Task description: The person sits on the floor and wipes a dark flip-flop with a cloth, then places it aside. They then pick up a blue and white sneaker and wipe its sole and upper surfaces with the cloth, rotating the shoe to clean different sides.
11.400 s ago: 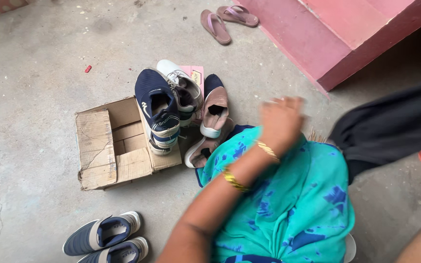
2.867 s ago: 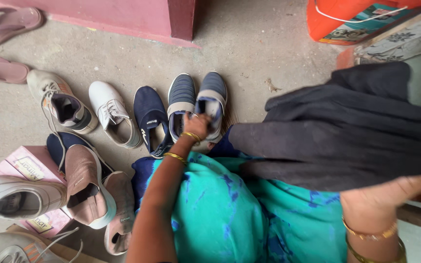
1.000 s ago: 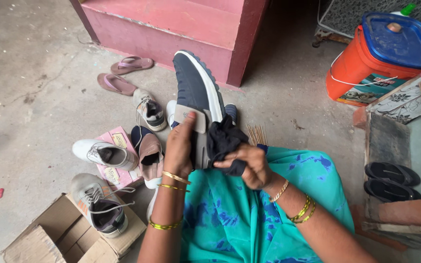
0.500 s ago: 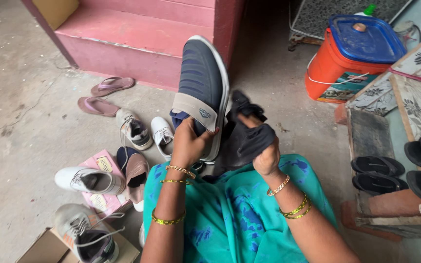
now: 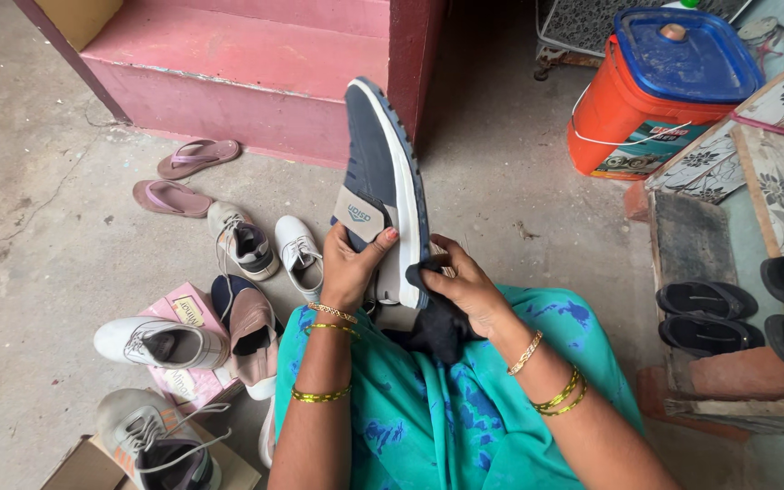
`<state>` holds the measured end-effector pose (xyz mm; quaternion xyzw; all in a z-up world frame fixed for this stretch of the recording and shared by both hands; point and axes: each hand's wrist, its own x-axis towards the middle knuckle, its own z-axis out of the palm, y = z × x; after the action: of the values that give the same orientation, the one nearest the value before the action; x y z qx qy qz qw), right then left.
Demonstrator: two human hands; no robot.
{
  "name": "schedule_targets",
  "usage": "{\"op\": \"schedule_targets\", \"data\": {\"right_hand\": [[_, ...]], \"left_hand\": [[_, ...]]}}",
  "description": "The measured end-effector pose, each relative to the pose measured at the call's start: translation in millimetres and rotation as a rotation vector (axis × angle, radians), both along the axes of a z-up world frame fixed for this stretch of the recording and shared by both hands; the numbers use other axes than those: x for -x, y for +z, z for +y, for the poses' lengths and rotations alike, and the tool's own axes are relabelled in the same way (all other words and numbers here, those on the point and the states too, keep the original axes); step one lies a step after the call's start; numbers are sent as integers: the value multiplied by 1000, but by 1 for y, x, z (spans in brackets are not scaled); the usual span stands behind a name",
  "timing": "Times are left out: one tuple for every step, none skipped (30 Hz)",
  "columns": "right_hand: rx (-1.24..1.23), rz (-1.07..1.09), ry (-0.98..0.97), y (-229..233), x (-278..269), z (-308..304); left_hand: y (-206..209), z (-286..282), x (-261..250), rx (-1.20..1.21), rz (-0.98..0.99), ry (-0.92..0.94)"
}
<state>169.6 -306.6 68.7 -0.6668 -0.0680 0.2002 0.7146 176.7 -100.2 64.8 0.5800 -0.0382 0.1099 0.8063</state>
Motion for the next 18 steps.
{"op": "schedule_targets", "data": {"right_hand": [[-56,-11,26,0,0,-2],[-111,-21,53,0,1,-3],[-108,-52,55,-1,2,-4],[-105,-85,57,-1,1,-6],[-103,-117,59,-1,0,-8],[-61,-146,-14,1,-2,-9],[-19,-174,-87,4,-4,-10],[22,-205,-162,7,-6,-8],[228,-309,-245,13,-9,-10],[437,-406,-328,19,-11,-13],[647,-501,-410,25,-11,-14],[732,-560,-444,32,-11,-18],[816,-619,-476,38,-11,-21],[897,-683,-510,45,-13,-23],[933,-729,-521,51,-14,-26],[970,-765,-529,54,-13,-27],[1006,-802,-538,57,-13,-29],[1003,-798,-542,58,-12,-31]], "left_hand": [[0,0,-1,17,-40,-27],[1,-2,0,0,-79,-65],[2,-2,2,-16,-118,-102],[6,-2,2,-34,-158,-140],[9,-6,3,-112,-104,-80],[15,-9,1,-190,-53,-22],[20,-14,2,-268,-1,37],[26,-20,2,-410,73,225],[30,-26,2,-549,148,415],[33,-32,5,-685,229,604],[35,-35,3,-720,39,658],[37,-39,1,-748,-153,708],[37,-43,-1,-772,-345,754],[37,-46,-5,-747,-354,694],[38,-49,-10,-722,-362,635],[36,-50,-12,-701,-364,569],[33,-51,-14,-694,-338,545],[30,-53,-16,-686,-311,518]]}}
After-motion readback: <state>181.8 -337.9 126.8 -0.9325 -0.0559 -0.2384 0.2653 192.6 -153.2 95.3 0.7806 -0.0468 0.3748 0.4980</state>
